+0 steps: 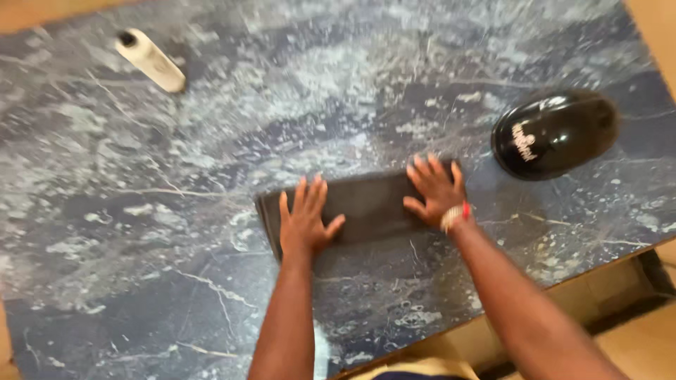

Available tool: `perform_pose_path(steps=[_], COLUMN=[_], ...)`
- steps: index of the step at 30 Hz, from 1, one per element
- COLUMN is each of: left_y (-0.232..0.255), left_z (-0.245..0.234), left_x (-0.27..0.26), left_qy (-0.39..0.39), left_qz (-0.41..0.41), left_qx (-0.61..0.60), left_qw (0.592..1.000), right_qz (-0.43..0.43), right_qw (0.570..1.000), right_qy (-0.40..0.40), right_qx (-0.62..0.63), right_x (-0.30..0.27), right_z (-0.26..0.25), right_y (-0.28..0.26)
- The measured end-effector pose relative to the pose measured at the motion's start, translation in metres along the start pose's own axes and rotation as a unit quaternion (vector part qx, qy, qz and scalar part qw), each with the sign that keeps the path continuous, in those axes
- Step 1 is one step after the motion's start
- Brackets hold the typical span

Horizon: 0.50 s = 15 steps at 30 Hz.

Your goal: The person wipes a marble tabletop with a dark cloth, moving systematically across the surface. A helmet and a white bottle remain on the table during the task.

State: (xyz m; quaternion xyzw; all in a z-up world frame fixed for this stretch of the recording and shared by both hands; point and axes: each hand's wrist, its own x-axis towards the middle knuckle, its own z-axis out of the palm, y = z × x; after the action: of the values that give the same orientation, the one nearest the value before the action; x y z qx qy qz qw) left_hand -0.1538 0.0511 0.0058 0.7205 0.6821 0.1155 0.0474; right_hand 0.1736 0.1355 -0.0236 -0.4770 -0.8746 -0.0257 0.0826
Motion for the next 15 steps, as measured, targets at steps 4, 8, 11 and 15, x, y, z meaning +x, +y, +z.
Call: perform_pose_path(steps=[4,8,11,15], left_y=[-0.028,-0.048,-0.068,-0.086], left_z=[0.011,0.026,0.028,0.026], left_x=[0.06,0.14,0.205,0.274], left_qy=[0.074,0.076,0.068,0.047], left_qz=[-0.035,-0.08,-0.074,-0.065], left_qx=[-0.121,0.005,0.02,0.011], left_qw=[0.989,0.994,0.995,0.997], right_qz=[-0.02,-0.074,-0.094,-0.134], right_qw=[1.0,0.997,0.994,0.988], right_qy=[-0.005,0.026,0.048,0.074], right_qx=[0.023,0.003,0.03,0.012], right_x=[0.083,0.19,0.257,0.336], right_z=[0.011,0.032,0.048,0.071], right_y=[0.046,0.091,0.12,0.157])
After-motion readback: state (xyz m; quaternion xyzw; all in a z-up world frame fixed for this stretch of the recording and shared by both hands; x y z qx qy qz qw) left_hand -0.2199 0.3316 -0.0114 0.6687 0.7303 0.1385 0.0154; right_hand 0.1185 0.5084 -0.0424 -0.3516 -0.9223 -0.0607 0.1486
